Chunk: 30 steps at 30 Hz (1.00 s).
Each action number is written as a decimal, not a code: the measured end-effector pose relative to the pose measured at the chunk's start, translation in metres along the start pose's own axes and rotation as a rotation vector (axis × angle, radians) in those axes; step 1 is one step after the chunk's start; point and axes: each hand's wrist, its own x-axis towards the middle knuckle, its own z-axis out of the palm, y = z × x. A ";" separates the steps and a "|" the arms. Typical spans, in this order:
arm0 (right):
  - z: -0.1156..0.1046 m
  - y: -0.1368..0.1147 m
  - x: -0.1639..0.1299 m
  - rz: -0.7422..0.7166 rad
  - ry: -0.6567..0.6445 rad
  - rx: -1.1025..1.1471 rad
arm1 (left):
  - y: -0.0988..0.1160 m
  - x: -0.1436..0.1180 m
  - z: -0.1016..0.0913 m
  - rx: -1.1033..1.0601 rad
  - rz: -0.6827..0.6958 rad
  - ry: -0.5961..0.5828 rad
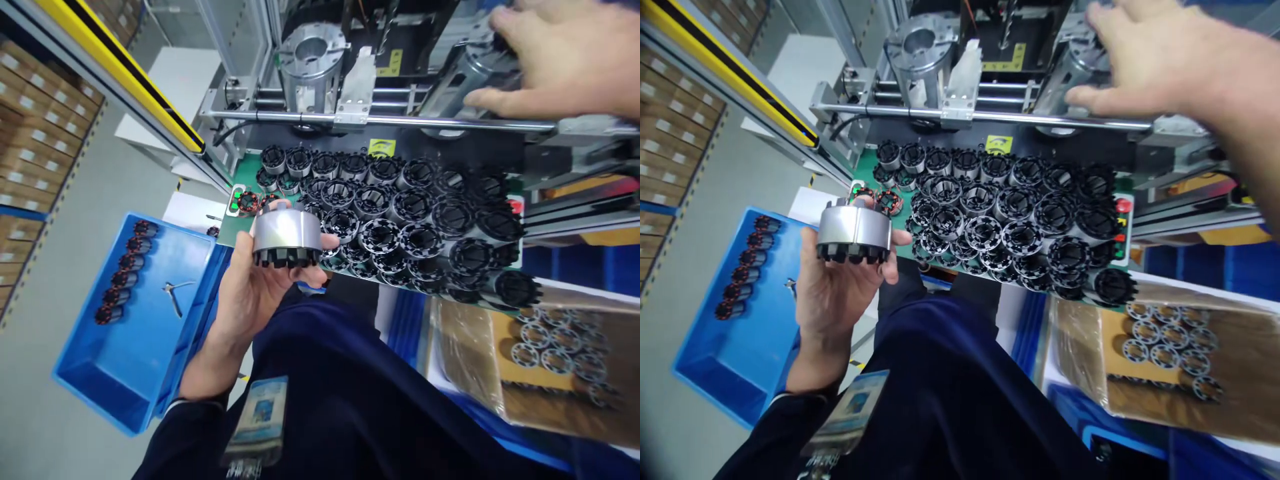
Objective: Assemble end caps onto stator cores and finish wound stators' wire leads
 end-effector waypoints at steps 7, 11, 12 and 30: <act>-0.023 -0.152 -0.088 -0.498 -0.487 0.800 | -0.002 -0.003 -0.013 -0.014 -0.048 -0.018; -0.002 -0.208 -0.100 -0.555 -0.931 1.229 | -0.013 0.000 -0.026 -0.002 -0.098 -0.036; 0.003 -0.215 -0.099 -0.538 -1.007 1.287 | -0.017 0.001 -0.030 -0.006 -0.126 -0.075; -0.016 -0.198 0.121 -0.189 0.005 0.279 | -0.064 0.097 -0.191 1.222 0.441 0.552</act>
